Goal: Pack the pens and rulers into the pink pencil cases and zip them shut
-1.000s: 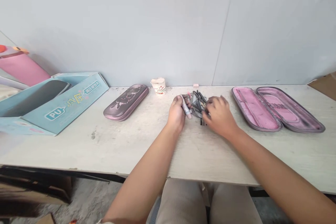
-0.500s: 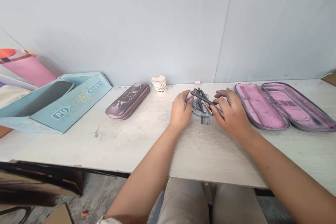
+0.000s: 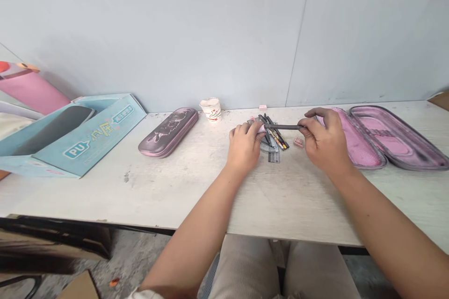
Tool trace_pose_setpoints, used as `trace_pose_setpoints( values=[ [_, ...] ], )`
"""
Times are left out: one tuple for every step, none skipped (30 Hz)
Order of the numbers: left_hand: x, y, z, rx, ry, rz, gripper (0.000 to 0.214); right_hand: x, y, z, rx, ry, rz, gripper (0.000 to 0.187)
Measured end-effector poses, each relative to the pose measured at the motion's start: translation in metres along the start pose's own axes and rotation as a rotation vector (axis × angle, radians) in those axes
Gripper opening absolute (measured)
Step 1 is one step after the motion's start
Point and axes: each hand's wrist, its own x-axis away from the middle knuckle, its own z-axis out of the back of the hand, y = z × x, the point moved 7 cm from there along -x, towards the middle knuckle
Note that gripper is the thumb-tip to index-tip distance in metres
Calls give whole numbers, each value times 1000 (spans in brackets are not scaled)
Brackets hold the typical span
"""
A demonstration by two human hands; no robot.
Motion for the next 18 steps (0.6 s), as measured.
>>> trace_pose_setpoints(
  values=[
    [0,0,-1,21,-16,10,34,0,1,0,24,-8,5,18],
    [0,0,-2,35,-31,17,34,0,2,0,51,-16,13,18],
    [0,1,-3,36,-41,18,34,0,3,0,75,-22,21,18],
    [0,2,-3,22,-43,12,34,0,4,1,92,-23,29,17],
    [1,3,-2,-7,-39,-2,33,0,4,1,101,-21,34,16],
    [1,6,-1,-44,-32,-22,33,0,3,1,103,-18,38,15],
    [2,8,0,-81,-24,-47,32,0,1,0,96,-19,42,15],
    [3,12,1,-110,-18,-76,32,0,-2,-1,80,-29,47,16],
    [5,16,1,-128,-17,-110,31,1,-6,-4,55,-52,54,18],
    [7,20,0,-135,-23,-147,31,1,-11,-8,21,-90,64,21],
    [8,24,-2,-131,-35,-181,30,2,-16,-14,-19,-140,73,24],
    [10,29,-4,-121,-51,-210,30,3,-20,-19,-59,-194,79,27],
    [12,32,-6,-107,-72,-232,30,4,-23,-23,-91,-240,77,30],
    [13,36,-7,-89,-94,-245,29,4,-24,-26,-110,-272,60,34],
    [14,38,-9,-63,-113,-243,29,3,-21,-26,-115,-286,28,38],
    [15,39,-9,-27,-128,-221,28,2,-15,-26,-104,-285,-16,42],
    [15,39,-9,18,-140,-183,28,0,-6,-24,-75,-271,-68,45],
    [15,38,-8,73,-150,-126,29,0,3,-21,-32,-254,-121,47]
  ],
)
